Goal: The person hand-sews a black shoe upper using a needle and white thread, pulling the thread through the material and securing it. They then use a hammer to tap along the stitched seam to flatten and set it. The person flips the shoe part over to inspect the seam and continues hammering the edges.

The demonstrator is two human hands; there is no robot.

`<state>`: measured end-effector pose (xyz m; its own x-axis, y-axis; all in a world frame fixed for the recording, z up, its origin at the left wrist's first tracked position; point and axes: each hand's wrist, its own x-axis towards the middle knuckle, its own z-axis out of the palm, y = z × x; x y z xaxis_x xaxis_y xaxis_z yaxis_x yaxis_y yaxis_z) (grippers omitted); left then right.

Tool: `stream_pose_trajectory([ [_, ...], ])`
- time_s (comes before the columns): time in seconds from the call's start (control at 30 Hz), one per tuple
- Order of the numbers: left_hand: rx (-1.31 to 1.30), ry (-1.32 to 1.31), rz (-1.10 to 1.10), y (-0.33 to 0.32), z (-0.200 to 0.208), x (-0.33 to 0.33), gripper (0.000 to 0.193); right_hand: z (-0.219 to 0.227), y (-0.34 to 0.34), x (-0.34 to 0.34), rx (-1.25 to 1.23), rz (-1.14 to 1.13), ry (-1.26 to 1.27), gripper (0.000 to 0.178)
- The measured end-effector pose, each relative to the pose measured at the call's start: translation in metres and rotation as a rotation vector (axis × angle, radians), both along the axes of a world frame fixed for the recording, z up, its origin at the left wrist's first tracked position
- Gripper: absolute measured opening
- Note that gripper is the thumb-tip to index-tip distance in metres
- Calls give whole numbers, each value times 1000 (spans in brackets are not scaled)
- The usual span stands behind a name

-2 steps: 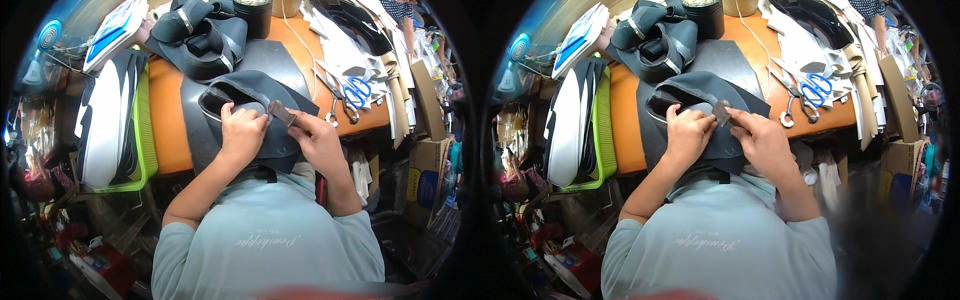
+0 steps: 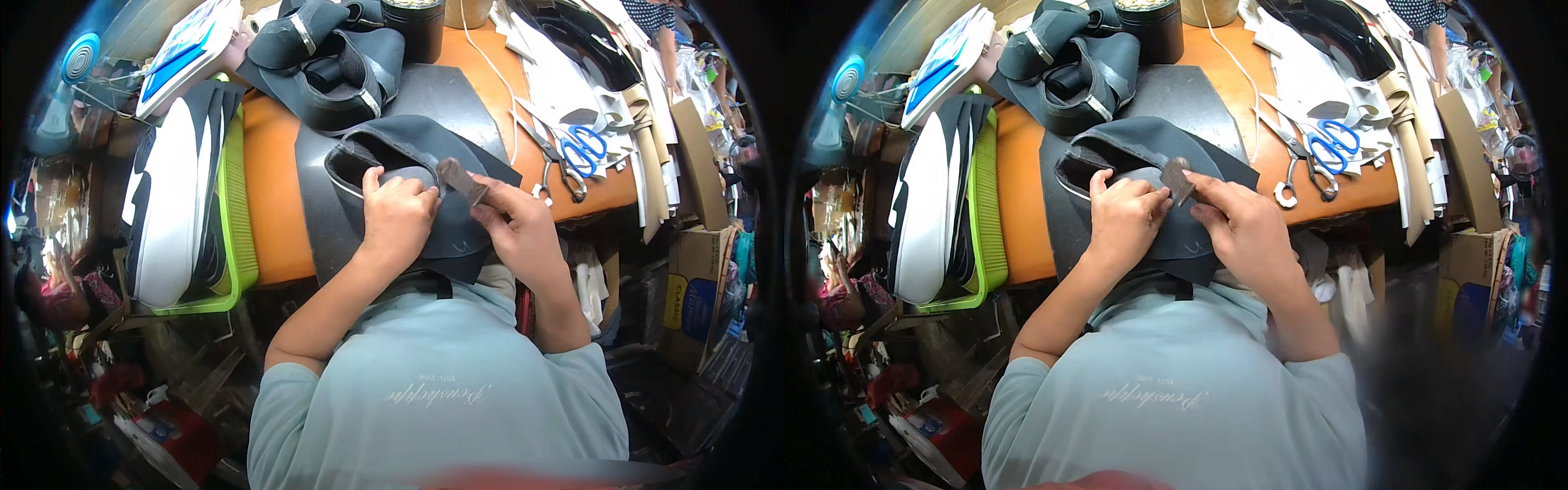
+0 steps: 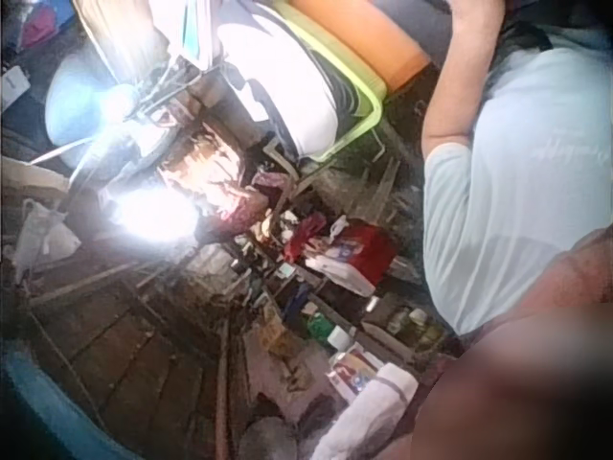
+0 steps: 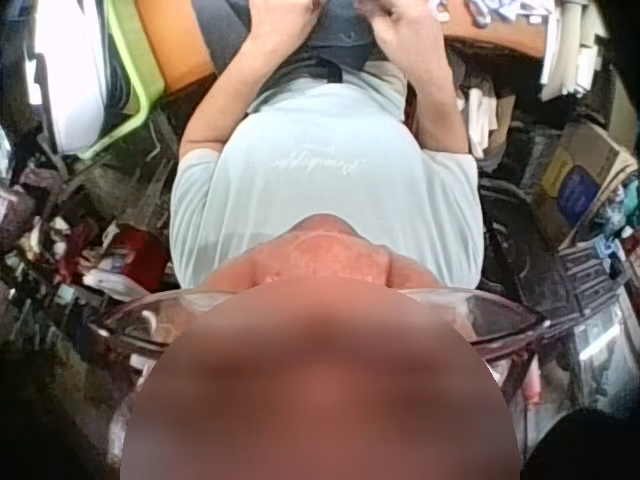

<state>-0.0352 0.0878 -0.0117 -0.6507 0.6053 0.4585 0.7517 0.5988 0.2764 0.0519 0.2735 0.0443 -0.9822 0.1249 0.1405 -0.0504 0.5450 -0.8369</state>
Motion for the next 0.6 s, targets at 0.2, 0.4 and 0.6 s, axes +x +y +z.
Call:
stream_pose_trajectory([
  [0.2,-71,30,-30,1,1,-2,7,8,-5,-14,86,72,51,39],
  [0.4,-66,-2,-26,0,2,-4,11,10,2,-12,107,-41,53,34],
  [0.6,-43,20,-22,-4,12,-8,16,2,-2,-9,114,66,-91,31],
])
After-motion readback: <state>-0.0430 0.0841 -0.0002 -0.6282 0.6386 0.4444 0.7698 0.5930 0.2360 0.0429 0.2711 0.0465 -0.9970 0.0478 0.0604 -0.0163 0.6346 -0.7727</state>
